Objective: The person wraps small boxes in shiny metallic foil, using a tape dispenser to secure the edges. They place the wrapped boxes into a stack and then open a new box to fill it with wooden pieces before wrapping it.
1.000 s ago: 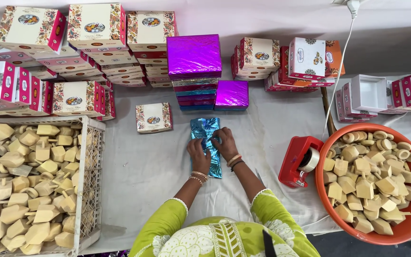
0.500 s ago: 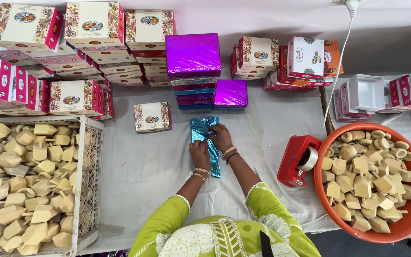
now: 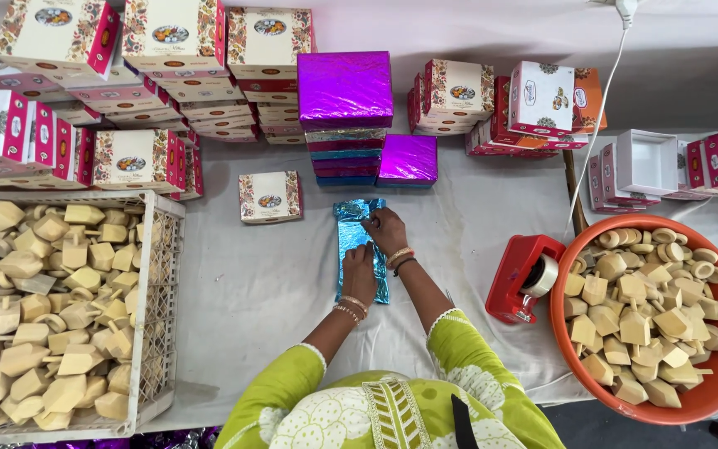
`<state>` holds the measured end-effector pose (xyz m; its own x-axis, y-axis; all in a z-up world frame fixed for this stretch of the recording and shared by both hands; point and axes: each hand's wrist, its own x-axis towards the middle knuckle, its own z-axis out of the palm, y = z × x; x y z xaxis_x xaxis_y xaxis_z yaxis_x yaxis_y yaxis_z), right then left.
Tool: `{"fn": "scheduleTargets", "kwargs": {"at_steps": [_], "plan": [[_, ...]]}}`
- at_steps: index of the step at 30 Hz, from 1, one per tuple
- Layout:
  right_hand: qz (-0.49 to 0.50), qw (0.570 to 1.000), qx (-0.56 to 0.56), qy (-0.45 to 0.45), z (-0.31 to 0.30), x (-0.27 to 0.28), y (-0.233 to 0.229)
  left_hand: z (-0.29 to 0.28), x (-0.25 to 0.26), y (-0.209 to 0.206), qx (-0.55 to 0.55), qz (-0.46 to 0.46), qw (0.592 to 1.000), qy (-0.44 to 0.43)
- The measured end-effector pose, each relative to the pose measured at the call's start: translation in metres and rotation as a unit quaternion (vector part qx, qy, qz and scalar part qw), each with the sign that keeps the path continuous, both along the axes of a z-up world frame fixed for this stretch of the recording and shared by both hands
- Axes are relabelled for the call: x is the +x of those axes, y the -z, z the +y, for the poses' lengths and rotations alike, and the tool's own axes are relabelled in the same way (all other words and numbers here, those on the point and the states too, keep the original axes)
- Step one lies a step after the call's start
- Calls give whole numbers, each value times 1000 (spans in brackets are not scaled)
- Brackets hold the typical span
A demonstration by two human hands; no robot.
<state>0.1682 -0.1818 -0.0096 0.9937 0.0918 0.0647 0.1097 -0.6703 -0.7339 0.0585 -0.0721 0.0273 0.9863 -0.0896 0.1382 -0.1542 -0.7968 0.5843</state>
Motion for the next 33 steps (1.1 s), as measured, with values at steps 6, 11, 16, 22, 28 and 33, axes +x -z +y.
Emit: {"fn": "scheduleTargets", "kwargs": {"at_steps": [6, 11, 16, 22, 28, 33], "plan": [[-17, 999, -18, -20, 1, 0, -1, 19, -55, 15, 28, 11, 999, 37], [-9, 1000, -5, -12, 4, -3, -8, 24, -76, 35, 38, 27, 995, 90], [35, 999, 12, 18, 9, -8, -34, 30, -79, 43, 39, 19, 988, 151], [-51, 995, -64, -52, 2, -13, -24, 39, -87, 82, 22, 6, 983, 180], [5, 991, -32, -132, -16, -10, -32, 43, -85, 81, 40, 0, 983, 180], [65, 964, -60, -251, -26, -13, -40, 48, -81, 43, 31, 0, 974, 226]]}}
